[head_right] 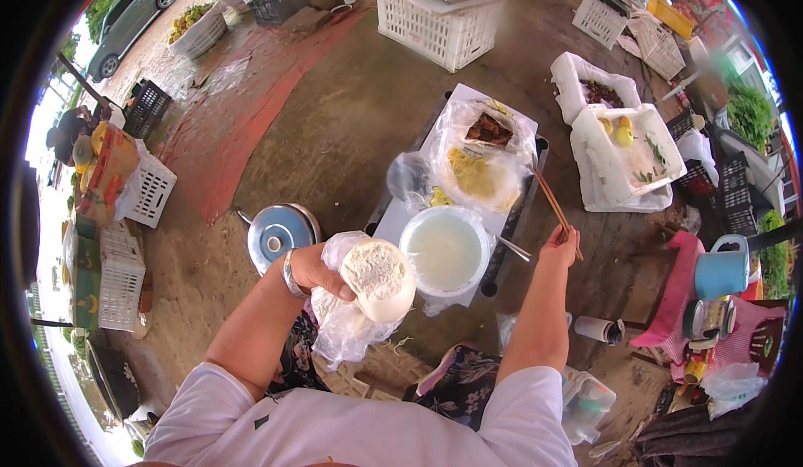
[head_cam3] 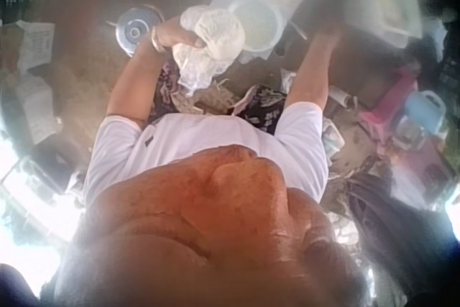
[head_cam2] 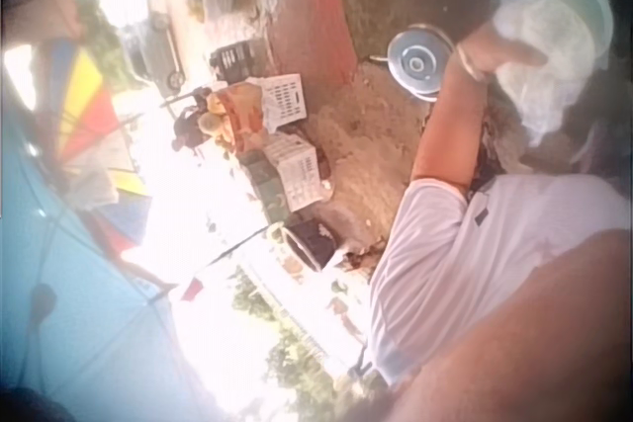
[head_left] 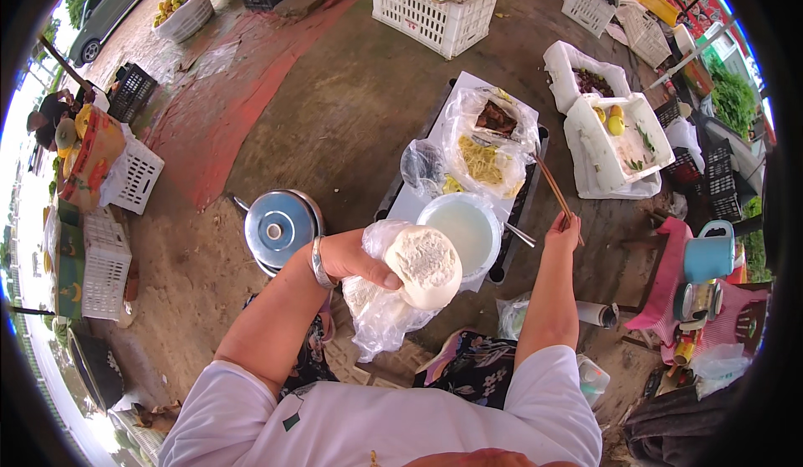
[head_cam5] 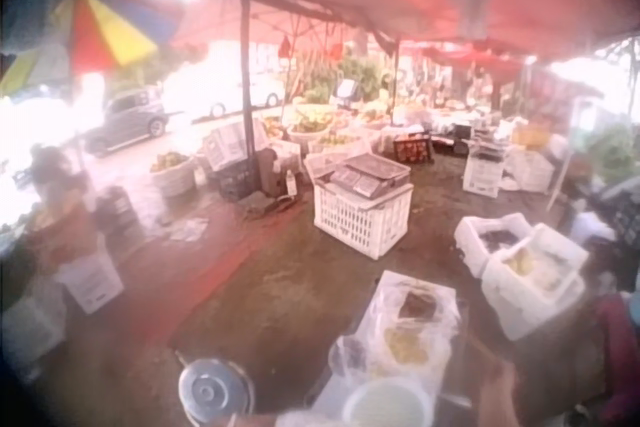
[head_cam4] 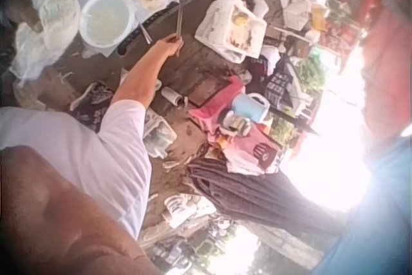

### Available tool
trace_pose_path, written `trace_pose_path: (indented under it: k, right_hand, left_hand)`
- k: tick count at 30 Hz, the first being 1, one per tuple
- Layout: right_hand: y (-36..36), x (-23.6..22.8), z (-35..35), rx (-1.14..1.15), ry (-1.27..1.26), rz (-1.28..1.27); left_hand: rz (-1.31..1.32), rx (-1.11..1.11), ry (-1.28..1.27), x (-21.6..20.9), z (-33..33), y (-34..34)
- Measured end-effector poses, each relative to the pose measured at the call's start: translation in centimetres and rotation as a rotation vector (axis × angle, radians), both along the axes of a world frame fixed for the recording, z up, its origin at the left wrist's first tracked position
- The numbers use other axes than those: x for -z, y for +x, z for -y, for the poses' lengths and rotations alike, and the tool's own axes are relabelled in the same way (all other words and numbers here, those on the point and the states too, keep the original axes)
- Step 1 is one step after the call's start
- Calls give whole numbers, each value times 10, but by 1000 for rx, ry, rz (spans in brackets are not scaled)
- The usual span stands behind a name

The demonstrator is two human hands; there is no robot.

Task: The person prepares food by combining items from plastic bags into a container and bowl using chopsticks and their hands.

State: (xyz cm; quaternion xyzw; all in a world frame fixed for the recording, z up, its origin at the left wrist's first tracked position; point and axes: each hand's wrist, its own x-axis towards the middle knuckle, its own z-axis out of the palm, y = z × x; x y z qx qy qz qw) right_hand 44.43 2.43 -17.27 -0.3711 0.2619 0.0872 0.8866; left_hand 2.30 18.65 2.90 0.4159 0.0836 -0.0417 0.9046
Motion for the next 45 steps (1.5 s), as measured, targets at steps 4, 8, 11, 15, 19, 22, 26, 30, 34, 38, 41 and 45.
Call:
trace_pose_path:
  k: [4, 8, 11, 15, 19, 22, 26, 30, 34, 38, 41, 45]
  right_hand:
    - [0, -7, 18, -49, 17, 40]
    - [-1, -7, 49, -8, -3, 4]
    - [3, -4, 85, 20, -49, -10]
    - [-1, -13, 122, 69, 30, 60]
    - [-38, -72, 145, 14, 14, 172]
    - [-64, -78, 207, 8, 38, 214]
    - [-96, -87, 296, 106, 16, 203]
    - [-120, -94, 376, 258, -20, 192]
    - [-144, -113, 440, 380, -175, 135]
    - [-187, -132, 494, 301, -395, -4]
    - [-233, -108, 545, 255, -556, -129]
    - [-290, -107, 560, 174, -680, -209]
  left_hand:
    - [19, -12, -4, 1, -1, -2]
    - [20, -45, -1, -5, -1, -3]
    - [25, -67, 6, -3, 2, 9]
    - [57, -88, 34, 4, -1, 3]
    - [72, -93, -33, 6, -7, -5]
    - [54, -94, 0, 2, 2, 4]
    - [77, -129, -5, -6, 10, 8]
    - [82, -168, -60, 7, -5, -1]
    - [94, -301, -95, 10, 2, -5]
    - [170, -236, -135, 22, -2, -1]
    - [251, -278, -146, 12, 16, 9]
    - [196, -414, -134, 15, -14, -4]
